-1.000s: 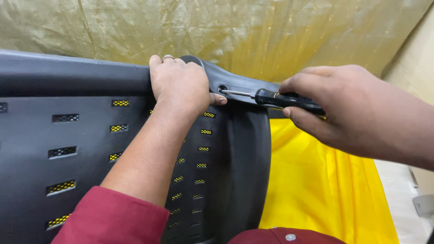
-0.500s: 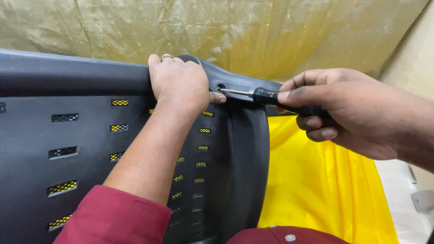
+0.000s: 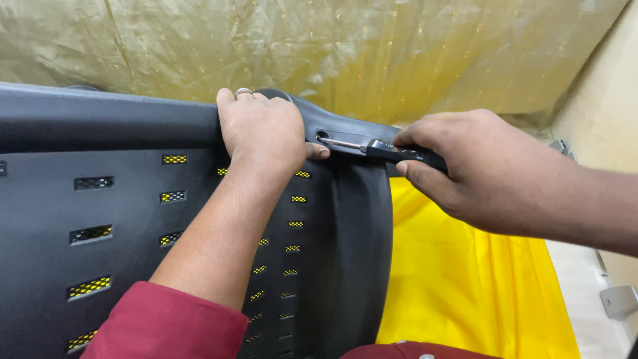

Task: The person attaches a black plastic armrest to a perforated chair seat using a screwdriver. They align the armrest, insert a screw, and tighten it, repeating the process for the second armrest.

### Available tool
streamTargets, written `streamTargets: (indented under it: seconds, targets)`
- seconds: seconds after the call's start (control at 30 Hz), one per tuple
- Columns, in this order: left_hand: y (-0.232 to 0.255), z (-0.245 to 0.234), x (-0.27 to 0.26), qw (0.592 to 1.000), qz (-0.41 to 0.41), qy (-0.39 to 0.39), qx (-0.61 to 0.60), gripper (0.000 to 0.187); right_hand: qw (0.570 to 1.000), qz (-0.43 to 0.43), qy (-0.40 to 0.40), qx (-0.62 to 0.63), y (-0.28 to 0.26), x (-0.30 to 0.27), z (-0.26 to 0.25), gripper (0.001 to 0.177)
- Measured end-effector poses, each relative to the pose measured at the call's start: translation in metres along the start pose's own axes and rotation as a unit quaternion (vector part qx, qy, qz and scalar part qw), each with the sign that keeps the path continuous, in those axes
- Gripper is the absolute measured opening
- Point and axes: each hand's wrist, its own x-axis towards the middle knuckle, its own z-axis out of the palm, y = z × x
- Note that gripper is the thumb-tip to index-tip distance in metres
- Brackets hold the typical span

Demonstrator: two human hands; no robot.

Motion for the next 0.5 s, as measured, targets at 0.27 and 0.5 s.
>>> streamTargets:
  seconds: [0.27,0.5]
  targets:
    - [0.000,-0.002,-0.002,1.000,-0.002,-0.002,0.008,0.091,0.655,0.485,-0.058,0.577,0.009,0.011,-0.008,0.031]
    - [0.001,-0.009,-0.004,0.999,0.009,-0.033,-0.004,0.089,0.996,-0.047,0.009,-0.075,0.006,-0.003,-0.023,0.040]
